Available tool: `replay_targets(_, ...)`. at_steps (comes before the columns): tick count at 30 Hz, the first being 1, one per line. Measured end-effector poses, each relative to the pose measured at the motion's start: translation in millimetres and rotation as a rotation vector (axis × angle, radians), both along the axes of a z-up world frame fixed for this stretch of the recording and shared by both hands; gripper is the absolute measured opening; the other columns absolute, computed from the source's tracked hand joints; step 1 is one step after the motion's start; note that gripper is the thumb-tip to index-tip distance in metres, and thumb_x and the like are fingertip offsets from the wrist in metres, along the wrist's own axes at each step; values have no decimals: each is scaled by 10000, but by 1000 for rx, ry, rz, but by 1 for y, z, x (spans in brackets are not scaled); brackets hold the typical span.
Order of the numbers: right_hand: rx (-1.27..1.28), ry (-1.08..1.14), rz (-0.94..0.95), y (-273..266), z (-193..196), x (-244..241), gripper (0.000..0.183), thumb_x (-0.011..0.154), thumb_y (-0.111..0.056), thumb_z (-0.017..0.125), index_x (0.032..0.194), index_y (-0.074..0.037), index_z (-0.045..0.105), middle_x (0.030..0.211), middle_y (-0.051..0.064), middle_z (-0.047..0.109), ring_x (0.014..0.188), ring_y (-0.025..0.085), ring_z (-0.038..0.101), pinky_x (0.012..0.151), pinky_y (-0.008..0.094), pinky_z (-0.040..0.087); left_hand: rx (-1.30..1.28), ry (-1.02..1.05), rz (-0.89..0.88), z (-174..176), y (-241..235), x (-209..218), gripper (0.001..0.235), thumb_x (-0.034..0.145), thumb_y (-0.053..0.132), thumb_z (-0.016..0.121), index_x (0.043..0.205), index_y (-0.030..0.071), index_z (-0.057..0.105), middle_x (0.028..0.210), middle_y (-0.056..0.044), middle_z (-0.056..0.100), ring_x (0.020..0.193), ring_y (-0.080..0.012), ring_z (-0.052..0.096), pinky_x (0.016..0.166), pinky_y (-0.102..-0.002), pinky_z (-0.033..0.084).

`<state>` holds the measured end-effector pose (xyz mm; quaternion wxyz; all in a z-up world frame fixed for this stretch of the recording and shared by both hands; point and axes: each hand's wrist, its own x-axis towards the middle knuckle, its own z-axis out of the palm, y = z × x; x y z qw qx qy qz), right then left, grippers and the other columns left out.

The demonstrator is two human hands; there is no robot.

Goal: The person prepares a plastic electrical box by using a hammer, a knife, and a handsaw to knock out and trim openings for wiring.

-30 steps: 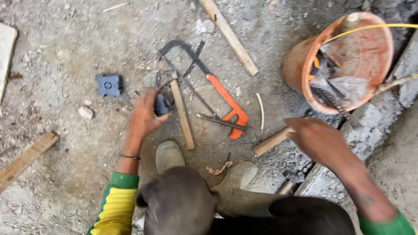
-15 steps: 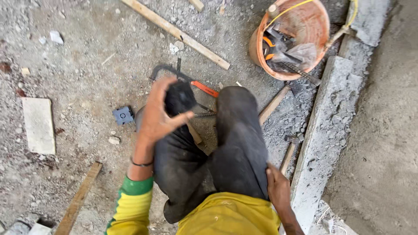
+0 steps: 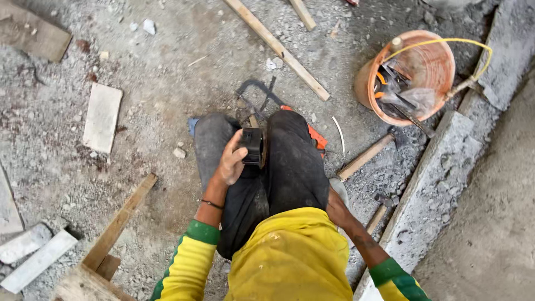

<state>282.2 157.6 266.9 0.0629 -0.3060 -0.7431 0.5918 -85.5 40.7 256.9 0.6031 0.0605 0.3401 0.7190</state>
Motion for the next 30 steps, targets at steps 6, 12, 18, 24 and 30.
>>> replay_targets(6,395,-96,308,23,-69,-2,519,1022,-219,502,1501,-25,452,1580,199,421,1486,359,349,1238,407,283,-53,175,-240,-6,29,10,622,961,388,638,1456,34,510,1345,-74,610,1264,-182,560,1119,-363,402)
replay_targets(12,385,-172,161,5,-77,2,496,996,-208,527,1453,-21,483,1518,198,459,1422,356,392,1190,409,318,-143,855,-505,-13,109,37,682,963,579,544,1368,30,557,1321,-152,622,1332,-302,516,1183,-452,265)
replay_targets(18,394,-186,65,-6,-75,-5,473,969,-197,551,1405,-16,514,1457,198,496,1358,353,436,1143,411,353,-286,1215,-926,-10,151,55,893,857,775,496,1346,31,561,1254,-264,677,1259,-423,598,1150,-484,338)
replay_targets(24,397,-189,42,-10,-76,-5,450,943,-186,575,1356,-11,545,1396,198,534,1293,350,479,1095,414,388,-159,1062,-918,-11,160,57,931,859,769,552,1381,-2,521,1343,-269,585,1289,-435,536,1079,-476,384)
replay_targets(30,395,-169,36,-10,-84,-20,427,916,-175,600,1308,-7,576,1334,197,571,1229,347,523,1047,416,424,-310,1146,-845,-7,144,54,782,904,692,530,1322,35,612,1261,-214,664,1234,-400,570,1058,-470,394)
